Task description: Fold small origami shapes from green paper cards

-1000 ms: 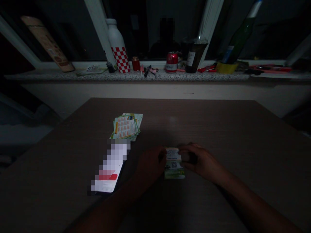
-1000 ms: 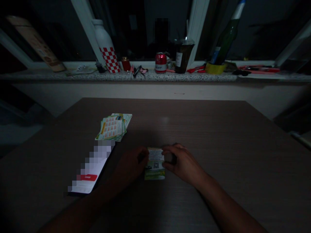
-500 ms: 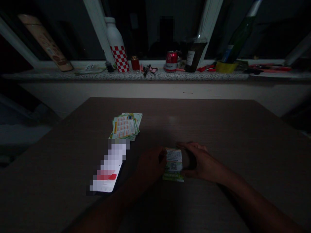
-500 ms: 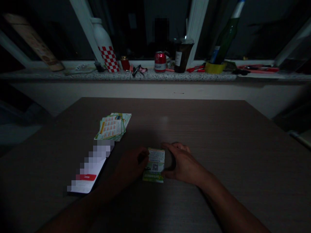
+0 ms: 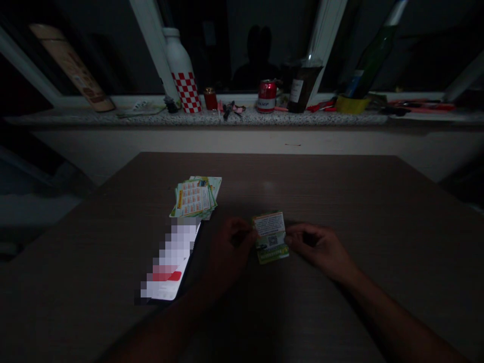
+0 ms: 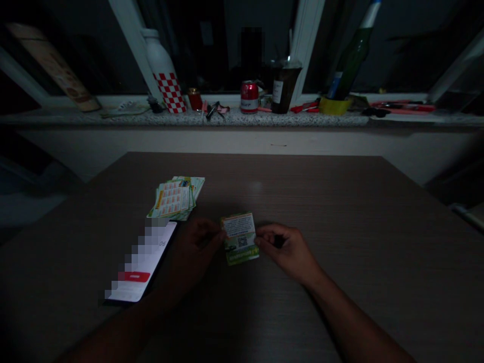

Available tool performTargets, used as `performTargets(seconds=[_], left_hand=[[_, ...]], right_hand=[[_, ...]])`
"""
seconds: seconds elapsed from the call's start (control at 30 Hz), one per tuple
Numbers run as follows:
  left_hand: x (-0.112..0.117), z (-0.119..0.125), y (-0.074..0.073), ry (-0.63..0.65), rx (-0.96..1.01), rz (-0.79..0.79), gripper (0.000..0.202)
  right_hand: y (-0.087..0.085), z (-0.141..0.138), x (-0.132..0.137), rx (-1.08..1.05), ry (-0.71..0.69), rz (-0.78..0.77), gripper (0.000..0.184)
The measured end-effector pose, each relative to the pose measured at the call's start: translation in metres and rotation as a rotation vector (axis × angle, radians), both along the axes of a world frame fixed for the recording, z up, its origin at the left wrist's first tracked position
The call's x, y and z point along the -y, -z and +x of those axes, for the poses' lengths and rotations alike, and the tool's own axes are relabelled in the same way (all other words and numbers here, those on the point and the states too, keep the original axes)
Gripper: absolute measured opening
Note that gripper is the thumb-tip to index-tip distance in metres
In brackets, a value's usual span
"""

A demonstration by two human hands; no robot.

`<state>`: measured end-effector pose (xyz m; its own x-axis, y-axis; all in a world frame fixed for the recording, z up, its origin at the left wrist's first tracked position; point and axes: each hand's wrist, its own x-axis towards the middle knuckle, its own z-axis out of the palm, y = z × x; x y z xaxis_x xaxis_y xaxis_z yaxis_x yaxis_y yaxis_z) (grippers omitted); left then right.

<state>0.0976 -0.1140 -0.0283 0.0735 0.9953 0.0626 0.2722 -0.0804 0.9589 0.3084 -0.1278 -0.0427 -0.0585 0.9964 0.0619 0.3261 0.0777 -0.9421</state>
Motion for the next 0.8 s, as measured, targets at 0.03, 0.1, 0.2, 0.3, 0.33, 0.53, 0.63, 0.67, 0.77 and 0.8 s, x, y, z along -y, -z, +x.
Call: performTargets(seconds=[0.03,0.1,0.2,0.3,0.33,0.53,0.63,0.67,0.77,0.8], left_hand=[[0.001,0.000,0.000,0.000,0.026,0.007,0.018],[0.003,0.000,0.000,0.010,0.058,0.009,0.026],[0.005,-0.001,-0.003,0.053,0.005,0.037,0.031],[0.005,-0.004,-0.006,0.208,-0.129,0.170,0.011],[0.005,-0.005,-0.006,0.276,-0.159,0.229,0.007],[0.004,-0.006,-0.002,0.478,-0.287,0.513,0.009],[0.005,-0.006,0.000,0.480,-0.356,0.611,0.009],[0.005,-0.005,0.000,0.483,-0.386,0.635,0.009],[0.006,-0.004,0.000,0.510,-0.476,0.674,0.009],[0.006,-0.003,-0.001,0.519,-0.501,0.672,0.009]], right_hand=[[0.000,-0.001,0.000,-0.012,0.012,-0.001,0.020],[-0.001,-0.001,0.000,-0.065,0.006,-0.021,0.021],[-0.001,0.000,0.000,-0.163,-0.009,-0.056,0.024],[-0.002,0.002,-0.001,-0.237,0.037,-0.069,0.031],[-0.003,0.003,-0.001,-0.257,0.044,-0.073,0.033],[-0.007,0.003,0.000,-0.423,-0.054,-0.134,0.036],[-0.005,-0.001,0.002,-0.415,-0.033,-0.140,0.040],[-0.004,-0.003,0.003,-0.406,-0.027,-0.131,0.041],[-0.001,-0.007,0.006,-0.350,-0.020,-0.072,0.042],[-0.001,-0.008,0.006,-0.310,-0.012,-0.039,0.041]])
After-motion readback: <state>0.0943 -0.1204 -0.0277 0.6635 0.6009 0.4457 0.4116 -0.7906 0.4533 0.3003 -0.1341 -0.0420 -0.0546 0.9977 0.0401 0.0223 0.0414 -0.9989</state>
